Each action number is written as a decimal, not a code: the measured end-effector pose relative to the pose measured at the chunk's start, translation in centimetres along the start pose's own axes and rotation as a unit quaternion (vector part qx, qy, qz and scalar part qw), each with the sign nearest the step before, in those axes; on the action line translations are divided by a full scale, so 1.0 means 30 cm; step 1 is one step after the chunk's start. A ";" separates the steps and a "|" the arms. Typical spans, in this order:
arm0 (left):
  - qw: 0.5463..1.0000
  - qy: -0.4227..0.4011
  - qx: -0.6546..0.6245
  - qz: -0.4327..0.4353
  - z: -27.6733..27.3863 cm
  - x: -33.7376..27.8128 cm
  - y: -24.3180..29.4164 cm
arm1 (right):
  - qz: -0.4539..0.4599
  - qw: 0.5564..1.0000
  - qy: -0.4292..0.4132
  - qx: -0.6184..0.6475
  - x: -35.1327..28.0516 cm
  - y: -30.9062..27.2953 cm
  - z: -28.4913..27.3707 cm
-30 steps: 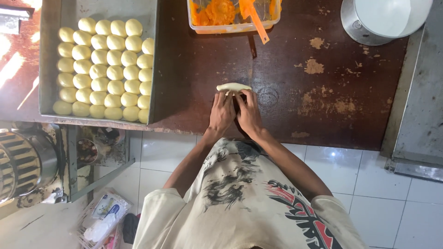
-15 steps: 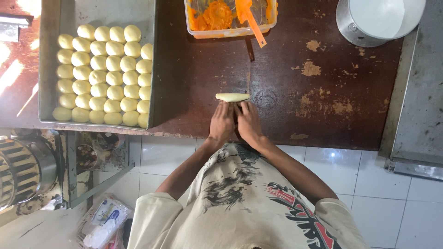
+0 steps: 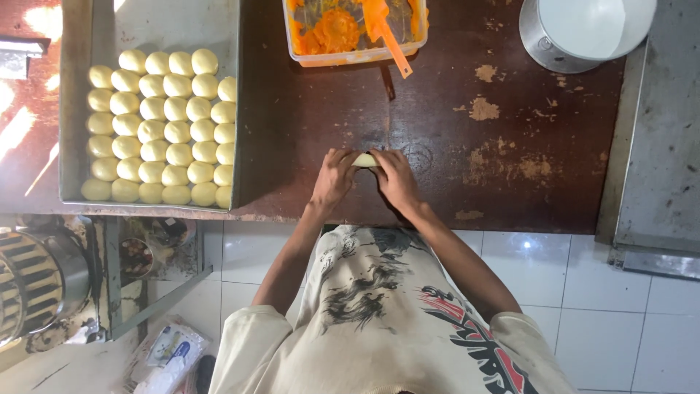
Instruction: Filling and shaping dough balls with a paste-like filling, then coating them and placing them on a tray.
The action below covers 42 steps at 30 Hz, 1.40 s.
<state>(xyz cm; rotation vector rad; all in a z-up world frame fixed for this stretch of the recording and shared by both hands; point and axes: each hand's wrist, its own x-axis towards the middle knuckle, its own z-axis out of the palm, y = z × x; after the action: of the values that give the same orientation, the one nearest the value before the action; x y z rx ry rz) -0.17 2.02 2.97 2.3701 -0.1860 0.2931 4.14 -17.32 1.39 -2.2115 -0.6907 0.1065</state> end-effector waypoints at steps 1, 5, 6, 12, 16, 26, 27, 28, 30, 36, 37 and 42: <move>1.000 -0.001 0.001 0.001 0.002 0.002 -0.002 | 0.001 1.000 0.002 0.001 -0.009 0.039 0.012; 0.999 0.016 -0.036 0.018 0.020 0.027 0.006 | -0.007 0.999 0.037 -0.004 -0.005 0.079 -0.053; 0.998 0.022 -0.047 0.033 0.030 0.029 0.013 | -0.006 0.999 0.043 -0.029 -0.002 0.061 -0.096; 0.994 -0.055 0.003 -0.092 -0.014 0.080 0.136 | 0.025 1.000 0.005 0.010 0.000 -0.004 -0.156; 0.979 0.003 -0.123 -0.165 0.051 0.171 0.115 | 0.085 0.976 0.066 0.190 0.071 -0.023 -0.092; 0.959 -0.122 0.255 -0.006 0.305 0.118 -0.035 | 0.136 0.987 -0.053 0.074 0.198 -0.127 -0.035; 0.969 -0.140 0.201 -0.009 0.301 0.086 -0.044 | 0.118 0.990 -0.077 0.010 0.161 -0.127 -0.025; 0.969 -0.141 0.202 -0.008 0.293 0.047 -0.033 | 0.118 0.990 -0.076 0.011 0.104 -0.128 -0.019; 0.873 -0.152 0.456 0.083 0.280 -0.030 -0.010 | 0.076 0.990 -0.104 -0.050 -0.009 -0.126 -0.009; 0.951 -0.154 0.267 0.017 0.114 -0.169 0.208 | 0.041 0.980 -0.127 -0.149 -0.187 -0.111 -0.003; 0.951 -0.154 0.267 0.019 0.150 -0.146 0.182 | 0.042 0.980 -0.126 -0.150 -0.161 -0.098 0.004; 0.933 -0.123 0.313 -0.126 0.200 0.062 0.093 | 0.083 0.978 -0.057 -0.184 0.057 -0.022 -0.001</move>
<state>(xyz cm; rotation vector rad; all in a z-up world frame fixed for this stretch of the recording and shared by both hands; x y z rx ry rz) 1.97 -4.22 1.04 3.0224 0.1198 -0.0926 5.30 -16.14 2.14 -2.6347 -0.6252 0.2048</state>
